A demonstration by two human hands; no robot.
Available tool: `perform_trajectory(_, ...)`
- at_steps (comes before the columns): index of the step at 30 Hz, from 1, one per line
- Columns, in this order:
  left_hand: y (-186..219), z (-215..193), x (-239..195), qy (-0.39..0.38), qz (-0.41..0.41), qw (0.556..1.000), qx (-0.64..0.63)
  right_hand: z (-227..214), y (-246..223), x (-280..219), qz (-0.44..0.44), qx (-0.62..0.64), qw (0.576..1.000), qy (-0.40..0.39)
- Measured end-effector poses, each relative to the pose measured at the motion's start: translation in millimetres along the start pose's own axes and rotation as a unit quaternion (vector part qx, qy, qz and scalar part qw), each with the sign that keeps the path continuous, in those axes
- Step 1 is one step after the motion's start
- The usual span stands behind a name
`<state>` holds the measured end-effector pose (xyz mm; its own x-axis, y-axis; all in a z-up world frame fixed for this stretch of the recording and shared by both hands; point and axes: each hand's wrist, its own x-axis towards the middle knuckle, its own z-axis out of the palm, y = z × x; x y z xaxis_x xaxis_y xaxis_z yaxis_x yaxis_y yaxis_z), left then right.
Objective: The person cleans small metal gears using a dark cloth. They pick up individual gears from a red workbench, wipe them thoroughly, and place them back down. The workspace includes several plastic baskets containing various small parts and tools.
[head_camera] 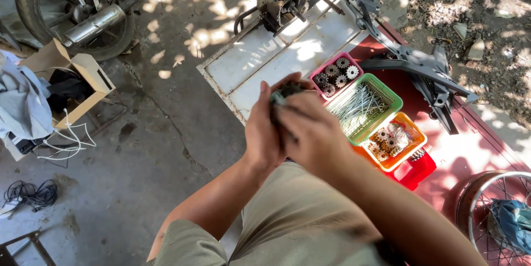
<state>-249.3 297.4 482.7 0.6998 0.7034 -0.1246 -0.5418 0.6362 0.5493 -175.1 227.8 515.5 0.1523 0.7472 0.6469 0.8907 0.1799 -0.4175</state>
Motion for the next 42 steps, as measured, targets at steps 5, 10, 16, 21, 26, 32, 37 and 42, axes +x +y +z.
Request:
perform_trajectory(5, 3.2, 0.7, 1.9, 0.018, 0.013, 1.0, 0.004, -6.3, 12.0, -3.7, 0.034, 0.029, 0.999, -0.028)
perform_trajectory(10, 0.4, 11.8, -2.4, 0.018, 0.031, 0.999, -0.008, -17.1, 11.1, 4.6, 0.021, -0.017, 0.999, -0.024)
perform_trajectory(16, 1.3, 11.3, -3.4, -0.013, 0.143, 0.984, 0.105, -10.2, 7.3, -4.4, 0.03, 0.008, 0.998, -0.055)
perform_trajectory(21, -0.3, 5.5, -2.0, -0.071, 0.236, 0.936, 0.251, 2.4, 18.2, -28.6, 0.267, 0.318, 0.909, -0.027)
perform_trajectory(26, -8.7, -6.5, 5.2, -0.061, 0.187, 0.961, 0.192, -17.4, 24.1, -29.8, 0.589, 0.401, 0.7, -0.043)
perform_trajectory(32, -1.2, -8.5, 9.8, -0.012, 0.012, 1.0, 0.008, -3.7, 8.3, -15.8, 0.119, 0.063, 0.99, 0.032)
perform_trajectory(37, 14.7, -2.8, 6.4, 0.037, -0.027, 0.999, 0.029, 8.8, -2.0, -18.2, 0.042, -0.051, 0.998, -0.011)
perform_trajectory(42, 17.6, -0.3, -0.2, -0.007, 0.036, 0.994, 0.104, 4.7, 1.0, -9.2, 0.018, -0.068, 0.997, 0.005)
